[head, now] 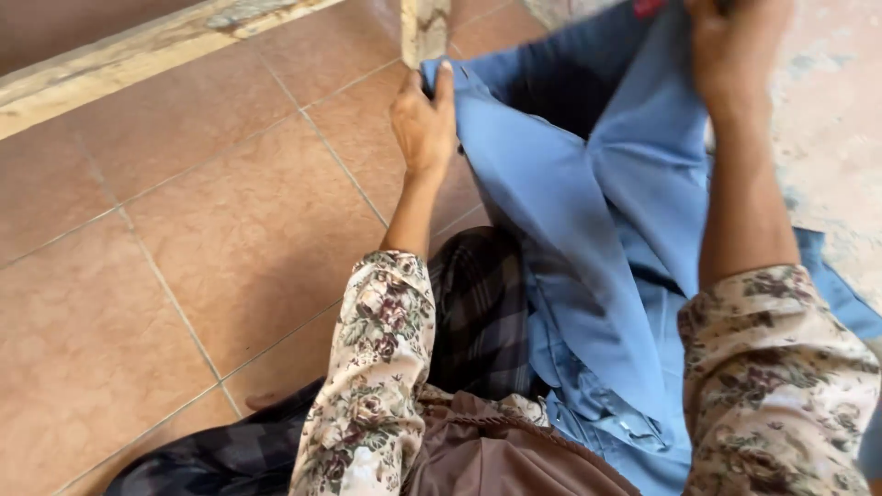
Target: Folding multiple pairs of blue trousers into neat rectangles on a tiled floor.
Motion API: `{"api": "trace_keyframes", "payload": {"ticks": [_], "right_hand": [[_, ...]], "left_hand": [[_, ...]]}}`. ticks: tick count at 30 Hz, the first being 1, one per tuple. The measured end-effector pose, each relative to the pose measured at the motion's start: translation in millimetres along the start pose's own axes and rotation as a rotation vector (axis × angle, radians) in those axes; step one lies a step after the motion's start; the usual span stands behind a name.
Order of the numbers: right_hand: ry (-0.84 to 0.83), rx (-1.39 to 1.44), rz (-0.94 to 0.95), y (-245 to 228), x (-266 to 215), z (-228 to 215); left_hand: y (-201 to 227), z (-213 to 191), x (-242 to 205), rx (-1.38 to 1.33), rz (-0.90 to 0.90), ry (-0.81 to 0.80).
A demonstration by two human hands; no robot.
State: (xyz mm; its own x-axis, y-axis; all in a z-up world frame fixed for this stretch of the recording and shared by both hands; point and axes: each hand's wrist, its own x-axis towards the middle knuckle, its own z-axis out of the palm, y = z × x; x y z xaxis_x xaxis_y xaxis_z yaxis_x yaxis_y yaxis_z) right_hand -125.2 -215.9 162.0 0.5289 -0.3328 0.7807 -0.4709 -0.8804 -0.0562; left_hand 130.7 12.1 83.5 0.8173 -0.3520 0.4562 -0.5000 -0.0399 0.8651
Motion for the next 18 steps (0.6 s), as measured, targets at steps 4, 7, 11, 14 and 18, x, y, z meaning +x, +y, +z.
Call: {"api": "trace_keyframes", "payload": {"ticks": [4,7,11,14,18], "right_hand": [[-0.012,0.144,-0.165,-147,31,79],[-0.119,0.287,-0.18,-262,12,124],[-0.363,0.387,-0.044,-329,-40,196],[-0.507,0.334,-0.118,-340,-65,219],[-0.713,0.293,-0.083,-359,-53,139]], "left_hand": [[-10,-43,24,-0.079,-0.175,0.066],[-51,-66,25,-0.071,-0.264,0.044],[-149,-95,17,-0.064,-0.634,0.018],[-106,-140,-9,-0.111,-0.719,-0.08],[-196,-116,-11,-0.147,-0.717,0.056]]}}
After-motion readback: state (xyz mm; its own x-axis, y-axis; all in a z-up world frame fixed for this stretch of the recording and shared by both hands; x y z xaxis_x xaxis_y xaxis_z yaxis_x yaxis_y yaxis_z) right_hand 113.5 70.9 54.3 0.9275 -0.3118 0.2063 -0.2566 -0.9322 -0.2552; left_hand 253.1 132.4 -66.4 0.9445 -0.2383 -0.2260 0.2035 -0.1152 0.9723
